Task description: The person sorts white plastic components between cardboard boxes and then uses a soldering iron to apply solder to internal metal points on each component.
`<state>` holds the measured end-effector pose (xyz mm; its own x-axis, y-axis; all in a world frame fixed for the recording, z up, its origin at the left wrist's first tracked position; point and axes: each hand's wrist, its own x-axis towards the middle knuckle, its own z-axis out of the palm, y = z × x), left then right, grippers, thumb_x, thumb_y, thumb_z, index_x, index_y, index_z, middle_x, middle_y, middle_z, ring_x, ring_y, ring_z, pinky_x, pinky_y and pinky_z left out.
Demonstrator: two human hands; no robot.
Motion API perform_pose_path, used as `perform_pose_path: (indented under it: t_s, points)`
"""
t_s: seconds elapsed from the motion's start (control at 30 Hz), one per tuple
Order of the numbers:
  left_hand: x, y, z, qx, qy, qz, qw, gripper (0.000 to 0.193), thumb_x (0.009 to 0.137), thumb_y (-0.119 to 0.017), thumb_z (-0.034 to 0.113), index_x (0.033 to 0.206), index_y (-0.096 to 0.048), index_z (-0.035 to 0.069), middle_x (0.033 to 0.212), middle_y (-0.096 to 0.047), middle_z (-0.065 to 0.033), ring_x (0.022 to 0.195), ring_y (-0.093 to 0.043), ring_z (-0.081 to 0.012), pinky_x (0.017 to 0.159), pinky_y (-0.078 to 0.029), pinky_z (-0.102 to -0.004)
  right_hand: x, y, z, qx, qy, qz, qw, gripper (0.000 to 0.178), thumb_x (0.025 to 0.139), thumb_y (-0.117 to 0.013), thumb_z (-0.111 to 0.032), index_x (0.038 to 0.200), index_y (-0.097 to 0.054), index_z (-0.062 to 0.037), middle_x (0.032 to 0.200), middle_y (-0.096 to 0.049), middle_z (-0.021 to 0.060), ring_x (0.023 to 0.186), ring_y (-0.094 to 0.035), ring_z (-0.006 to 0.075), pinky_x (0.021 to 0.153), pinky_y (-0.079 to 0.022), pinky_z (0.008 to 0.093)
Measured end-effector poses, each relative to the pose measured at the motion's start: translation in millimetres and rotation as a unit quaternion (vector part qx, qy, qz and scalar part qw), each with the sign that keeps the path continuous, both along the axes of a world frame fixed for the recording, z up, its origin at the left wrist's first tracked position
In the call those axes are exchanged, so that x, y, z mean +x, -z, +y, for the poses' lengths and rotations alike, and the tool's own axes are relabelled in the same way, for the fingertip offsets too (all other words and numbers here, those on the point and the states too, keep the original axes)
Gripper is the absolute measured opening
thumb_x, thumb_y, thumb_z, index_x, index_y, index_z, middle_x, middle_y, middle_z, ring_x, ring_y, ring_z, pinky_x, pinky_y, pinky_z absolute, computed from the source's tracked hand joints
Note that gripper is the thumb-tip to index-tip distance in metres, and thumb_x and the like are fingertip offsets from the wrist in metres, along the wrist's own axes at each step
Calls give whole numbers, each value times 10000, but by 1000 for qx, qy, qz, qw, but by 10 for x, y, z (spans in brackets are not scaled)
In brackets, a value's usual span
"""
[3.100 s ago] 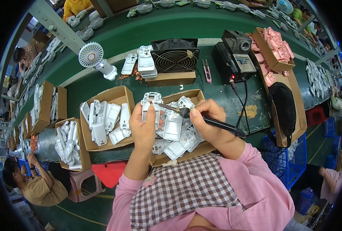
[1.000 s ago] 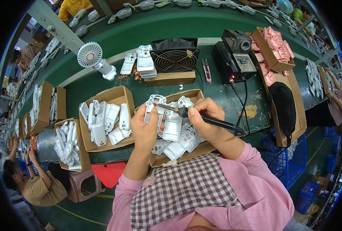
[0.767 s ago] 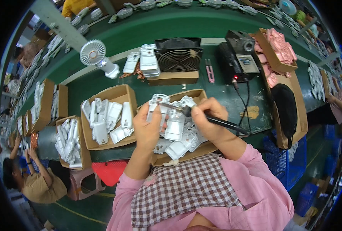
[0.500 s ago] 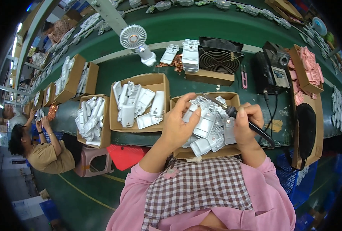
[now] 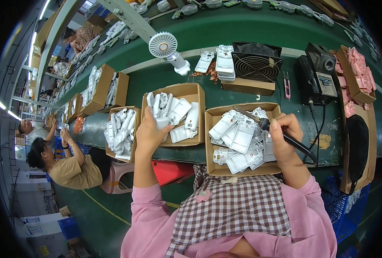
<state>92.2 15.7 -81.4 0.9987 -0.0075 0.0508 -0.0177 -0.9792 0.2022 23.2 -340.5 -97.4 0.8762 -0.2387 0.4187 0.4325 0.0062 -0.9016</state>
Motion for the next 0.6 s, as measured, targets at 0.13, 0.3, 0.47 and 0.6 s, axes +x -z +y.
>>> perform_pose_path:
  t_s: [0.13, 0.3, 0.47, 0.6]
  points:
    - [84, -46, -130, -167, -21, 56, 984, 677, 711, -704, 229, 1275, -418, -11, 955, -634, -230, 895, -629, -371, 789, -496, -410, 11, -2, -2, 12, 3, -2, 1000, 159, 860, -617, -68, 783, -480, -43, 645, -505, 1, 571, -402, 52, 515, -323, 218]
    - [192, -24, -332, -554, 22, 99, 826, 435, 812, -511, -79, 1234, -462, 15, 931, -621, -55, 789, -563, -64, 712, -445, -195, 13, -8, -6, 17, 3, 1, 1000, 150, 860, -612, -54, 778, -488, -36, 656, -522, 8, 578, -421, 51, 524, -335, 214]
    - [234, -255, -236, -595, 103, 85, 793, 630, 783, -573, -118, 1358, -364, 31, 1109, -522, -84, 971, -563, -124, 833, -456, -239, 14, -6, -26, 25, 3, 7, 1000, 151, 857, -614, -48, 773, -489, -32, 662, -531, 11, 583, -432, 50, 530, -344, 212]
    - [188, -438, -81, -489, 158, 101, 852, 779, 717, -565, -174, 1413, -296, 51, 1079, -501, -74, 992, -550, -149, 873, -442, -263, 22, -15, -35, 37, -10, 12, 999, 149, 857, -613, -49, 777, -489, -31, 663, -524, 6, 587, -426, 49, 531, -342, 215]
